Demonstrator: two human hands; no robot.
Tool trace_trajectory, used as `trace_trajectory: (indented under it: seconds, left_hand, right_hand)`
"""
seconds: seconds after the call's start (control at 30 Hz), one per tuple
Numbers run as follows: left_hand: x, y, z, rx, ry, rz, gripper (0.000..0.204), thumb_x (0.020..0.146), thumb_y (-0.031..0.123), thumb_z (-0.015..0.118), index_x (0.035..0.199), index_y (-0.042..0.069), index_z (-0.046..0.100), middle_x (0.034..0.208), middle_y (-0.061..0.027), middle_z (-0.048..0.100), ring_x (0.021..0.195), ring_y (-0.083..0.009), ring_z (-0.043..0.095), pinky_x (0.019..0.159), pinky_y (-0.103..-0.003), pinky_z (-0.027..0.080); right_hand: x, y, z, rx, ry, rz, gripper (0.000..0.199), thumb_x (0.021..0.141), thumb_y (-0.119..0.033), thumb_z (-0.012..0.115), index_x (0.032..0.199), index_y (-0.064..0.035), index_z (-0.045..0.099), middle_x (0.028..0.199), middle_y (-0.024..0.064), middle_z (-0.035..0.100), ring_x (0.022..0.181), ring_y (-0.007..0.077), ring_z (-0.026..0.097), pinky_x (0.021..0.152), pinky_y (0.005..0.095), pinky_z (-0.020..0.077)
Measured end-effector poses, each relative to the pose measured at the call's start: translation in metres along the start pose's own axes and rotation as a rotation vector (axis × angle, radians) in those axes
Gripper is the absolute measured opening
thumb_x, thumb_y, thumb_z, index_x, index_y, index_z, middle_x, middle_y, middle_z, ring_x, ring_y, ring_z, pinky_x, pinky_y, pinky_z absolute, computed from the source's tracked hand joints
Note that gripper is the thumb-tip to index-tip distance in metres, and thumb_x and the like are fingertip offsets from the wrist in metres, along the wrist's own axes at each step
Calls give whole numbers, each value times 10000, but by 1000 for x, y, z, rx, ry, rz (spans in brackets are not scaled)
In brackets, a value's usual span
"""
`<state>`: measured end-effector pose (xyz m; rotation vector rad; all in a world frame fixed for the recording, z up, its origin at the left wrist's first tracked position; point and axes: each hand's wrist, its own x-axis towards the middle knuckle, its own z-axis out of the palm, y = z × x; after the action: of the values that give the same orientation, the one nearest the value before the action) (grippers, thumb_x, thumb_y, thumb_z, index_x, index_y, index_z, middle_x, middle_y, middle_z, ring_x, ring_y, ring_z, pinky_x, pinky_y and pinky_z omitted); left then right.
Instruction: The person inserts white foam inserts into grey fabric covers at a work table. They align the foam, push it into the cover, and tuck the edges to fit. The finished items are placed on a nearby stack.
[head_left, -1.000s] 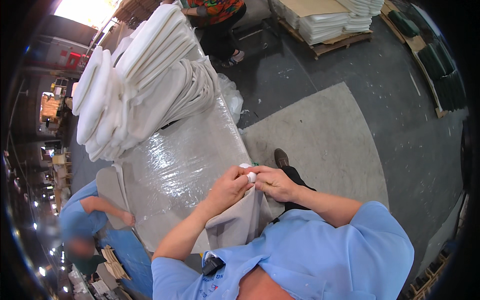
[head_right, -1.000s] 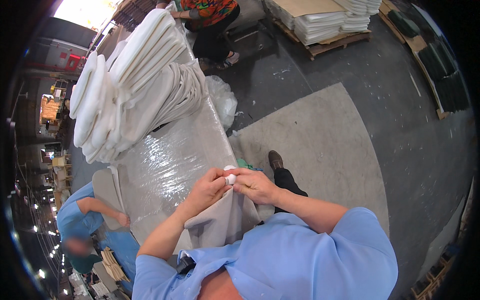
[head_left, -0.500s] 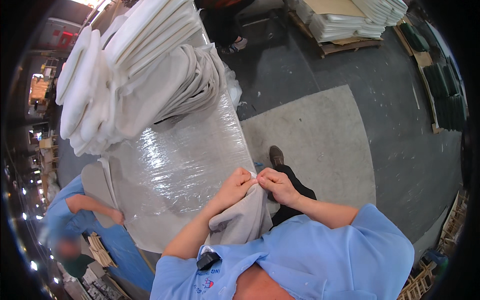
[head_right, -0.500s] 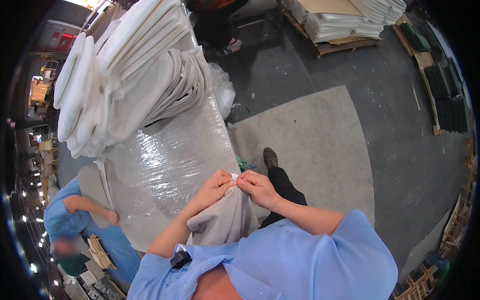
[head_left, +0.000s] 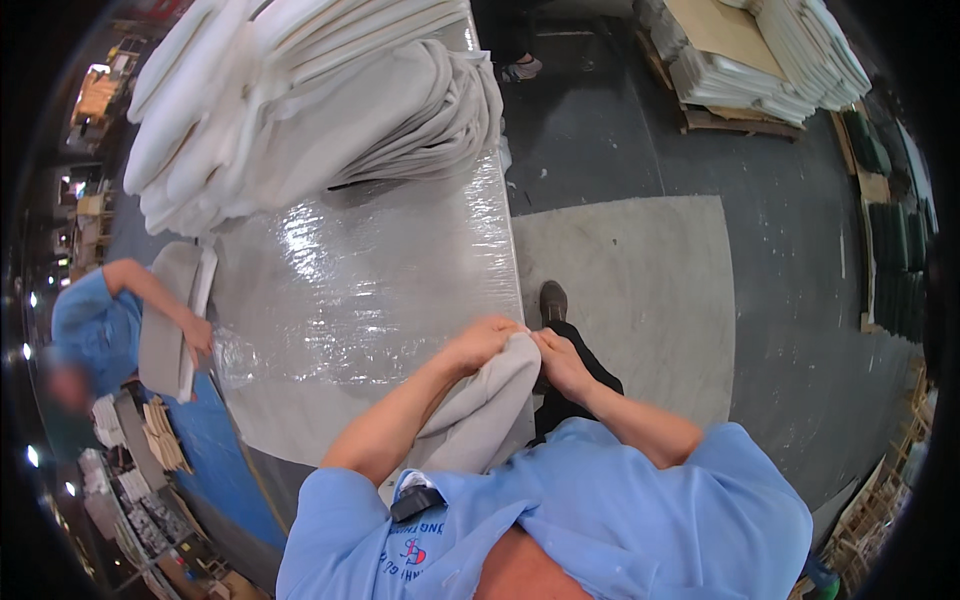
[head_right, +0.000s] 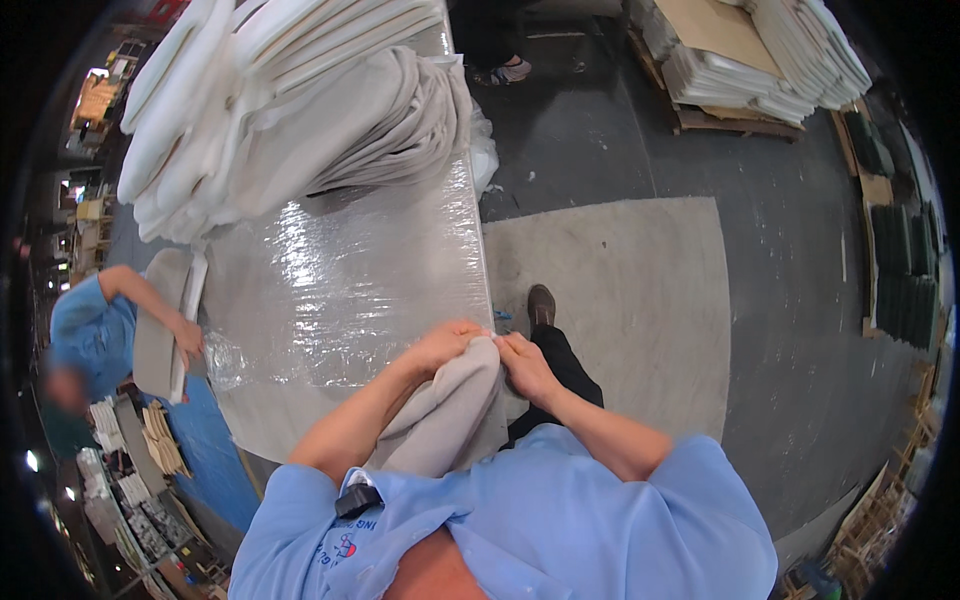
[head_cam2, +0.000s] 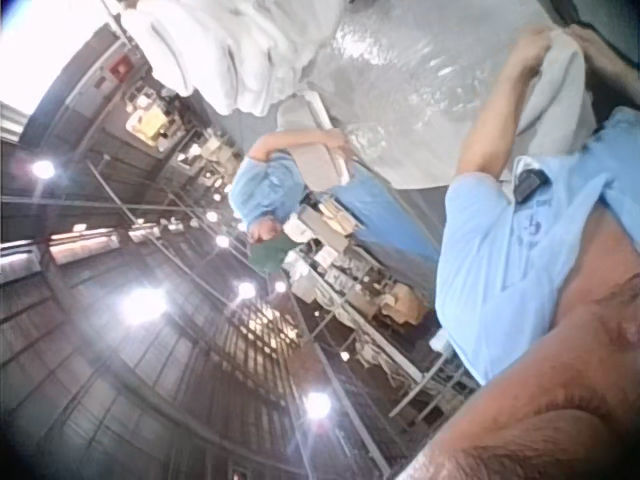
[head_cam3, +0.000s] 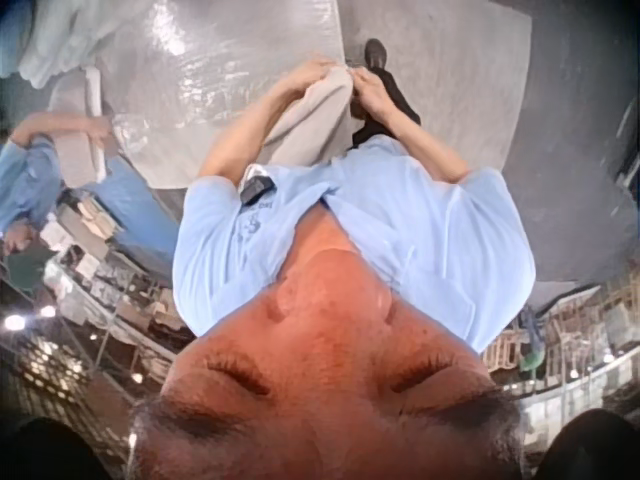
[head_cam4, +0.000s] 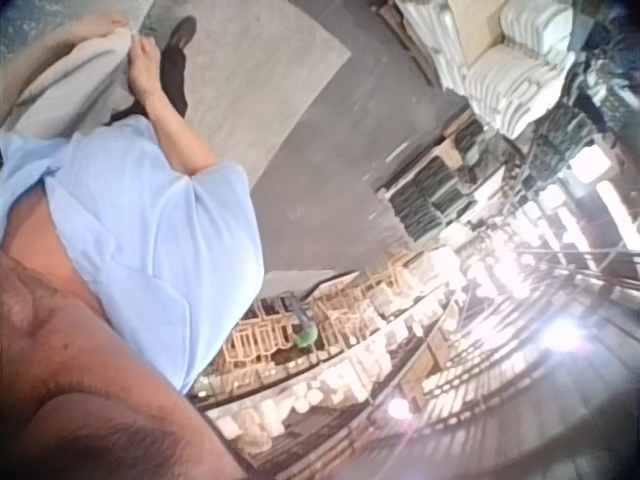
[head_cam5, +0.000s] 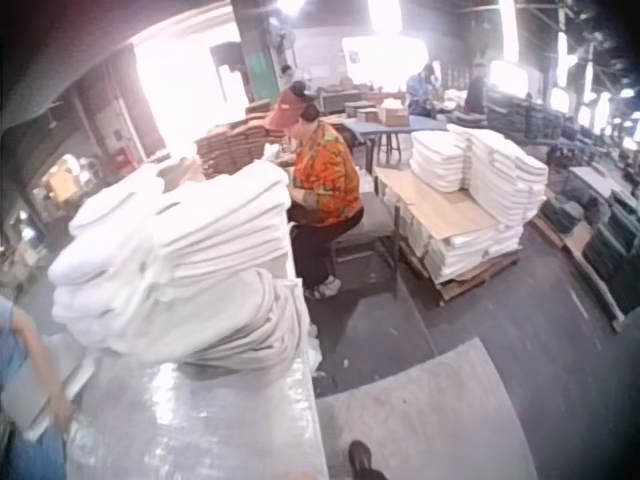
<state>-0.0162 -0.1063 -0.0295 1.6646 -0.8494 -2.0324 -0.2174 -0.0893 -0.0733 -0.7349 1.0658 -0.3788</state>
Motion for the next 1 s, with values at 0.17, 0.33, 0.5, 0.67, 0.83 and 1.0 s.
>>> trace_trajectory:
  seconds: [0.17,0.33,0.5,0.67,0.83,1.0]
  left_hand:
    - [-10,-14,25,150,-128,38,351,1051,293,615,908,-6,732,803,-29,671,737,-114,566,658,-328,477]
    - [-15,7,35,484,-30,188,366,991,319,671,830,-7,713,741,-106,679,700,-175,599,655,-369,483]
    - [-4,7,33,626,0,324,337,933,333,723,840,10,708,808,-172,719,725,-262,665,681,-413,510]
    - [0,17,34,647,-88,279,307,955,296,703,854,8,668,844,-167,688,778,-301,649,709,-436,498]
    - [13,-9,41,637,37,352,247,964,237,680,867,12,649,957,-189,668,907,-368,646,780,-481,494]
    - [24,-14,45,658,93,359,310,962,287,670,949,-5,775,1036,-258,740,1011,-432,706,879,-523,550]
  right_hand:
    - [-49,1,-1,74,71,-23,332,1104,-336,592,901,-80,658,789,-57,572,659,46,456,591,240,377]
    - [-52,13,0,312,224,-1,315,1094,-337,610,866,-120,617,769,-50,579,652,49,481,584,245,391]
    - [-46,6,17,661,176,131,298,1120,-379,536,1021,-109,610,914,21,647,787,137,608,705,333,527]
    - [-39,-8,19,736,111,210,324,1126,-377,496,1178,-88,633,1048,74,690,925,199,688,810,376,590]
    - [-19,16,15,621,97,142,406,1136,-450,446,1217,-97,629,1073,66,695,958,204,691,819,383,586]
    - [-8,59,-20,370,-87,85,434,1119,-481,472,1234,-98,640,1054,61,707,952,206,711,826,382,599]
